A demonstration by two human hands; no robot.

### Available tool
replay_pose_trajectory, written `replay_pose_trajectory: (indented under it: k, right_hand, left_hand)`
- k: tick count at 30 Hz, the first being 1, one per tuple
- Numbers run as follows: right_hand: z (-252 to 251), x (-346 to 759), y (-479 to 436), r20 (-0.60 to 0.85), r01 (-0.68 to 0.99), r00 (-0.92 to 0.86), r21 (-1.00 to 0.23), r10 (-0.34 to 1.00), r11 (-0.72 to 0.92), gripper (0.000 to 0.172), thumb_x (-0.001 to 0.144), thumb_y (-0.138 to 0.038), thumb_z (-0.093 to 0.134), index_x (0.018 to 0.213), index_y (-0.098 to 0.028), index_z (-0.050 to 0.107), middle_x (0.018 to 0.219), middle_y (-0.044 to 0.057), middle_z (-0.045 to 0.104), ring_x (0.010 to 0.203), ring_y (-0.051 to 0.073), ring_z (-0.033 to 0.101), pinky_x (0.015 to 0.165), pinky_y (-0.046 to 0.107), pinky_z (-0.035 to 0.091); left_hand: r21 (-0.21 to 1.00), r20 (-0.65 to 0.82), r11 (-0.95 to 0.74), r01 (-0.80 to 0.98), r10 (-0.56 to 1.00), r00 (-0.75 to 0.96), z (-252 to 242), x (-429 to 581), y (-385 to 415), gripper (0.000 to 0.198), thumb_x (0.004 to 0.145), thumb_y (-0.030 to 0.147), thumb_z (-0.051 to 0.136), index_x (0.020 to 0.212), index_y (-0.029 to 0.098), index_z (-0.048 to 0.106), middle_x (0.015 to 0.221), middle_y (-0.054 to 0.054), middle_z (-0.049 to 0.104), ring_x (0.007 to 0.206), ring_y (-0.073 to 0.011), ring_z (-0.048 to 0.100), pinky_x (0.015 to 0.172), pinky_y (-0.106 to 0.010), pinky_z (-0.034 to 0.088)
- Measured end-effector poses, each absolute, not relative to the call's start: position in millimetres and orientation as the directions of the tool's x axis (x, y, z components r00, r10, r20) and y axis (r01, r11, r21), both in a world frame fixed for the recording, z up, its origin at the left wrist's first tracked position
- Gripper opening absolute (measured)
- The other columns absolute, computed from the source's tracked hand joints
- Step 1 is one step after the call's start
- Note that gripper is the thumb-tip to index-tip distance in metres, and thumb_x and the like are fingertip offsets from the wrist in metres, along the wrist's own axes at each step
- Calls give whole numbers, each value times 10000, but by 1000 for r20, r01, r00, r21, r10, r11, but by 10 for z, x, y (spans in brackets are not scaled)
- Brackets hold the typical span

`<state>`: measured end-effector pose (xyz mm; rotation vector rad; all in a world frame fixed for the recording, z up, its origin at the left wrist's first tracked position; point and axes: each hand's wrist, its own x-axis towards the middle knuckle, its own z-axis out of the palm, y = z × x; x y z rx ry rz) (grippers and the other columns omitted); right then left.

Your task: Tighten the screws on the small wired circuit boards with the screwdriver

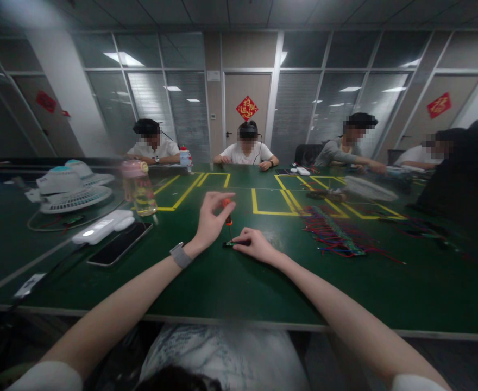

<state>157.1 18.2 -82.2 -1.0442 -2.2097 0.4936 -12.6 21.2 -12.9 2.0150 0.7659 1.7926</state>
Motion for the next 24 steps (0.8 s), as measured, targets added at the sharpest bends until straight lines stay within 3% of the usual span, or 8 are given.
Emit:
replay_pose_trajectory:
  k: [5, 7, 13, 19, 24]
  right_hand:
    - [-819, 1572, 179, 386, 553, -489, -556, 782, 620, 240, 802, -295, 646, 995, -184, 734, 780, 33, 573, 685, 135, 545, 668, 257, 430]
    - [-819, 1572, 177, 378, 549, -489, -567, 786, 614, 244, 802, -298, 645, 996, -180, 733, 786, 34, 573, 674, 132, 544, 664, 257, 433]
    - [-823, 1573, 180, 386, 550, -485, -564, 785, 616, 246, 801, -309, 646, 989, -179, 736, 773, 33, 570, 675, 137, 546, 655, 258, 431]
    - [-804, 1567, 165, 378, 544, -487, -574, 787, 612, 252, 803, -317, 643, 997, -185, 733, 786, 33, 577, 671, 132, 550, 670, 260, 442]
    - [-804, 1566, 161, 374, 541, -483, -584, 792, 605, 253, 801, -309, 647, 998, -176, 733, 779, 33, 574, 658, 131, 550, 667, 263, 447]
  left_hand:
    - [647, 756, -762, 12, 643, 123, -166, -106, 249, 340, 944, 272, 391, 1241, 234, 552, 1178, -72, 595, 1015, -154, 597, 896, -308, 474]
    - [668, 741, -744, -20, 662, 115, -182, -99, 260, 341, 935, 280, 416, 1249, 228, 538, 1158, -75, 615, 979, -155, 615, 869, -310, 490]
    - [579, 802, -793, 193, 596, 42, -137, -128, 218, 233, 847, 297, 580, 1052, 225, 665, 1019, -54, 571, 920, -141, 579, 813, -255, 480]
    - [621, 777, -783, 46, 622, 97, -147, -115, 220, 328, 943, 265, 392, 1212, 222, 575, 1139, -63, 618, 1041, -153, 584, 926, -299, 442]
    - [596, 793, -793, 126, 606, 61, -154, -114, 218, 259, 879, 297, 533, 1108, 227, 633, 999, -47, 616, 913, -144, 589, 834, -274, 469]
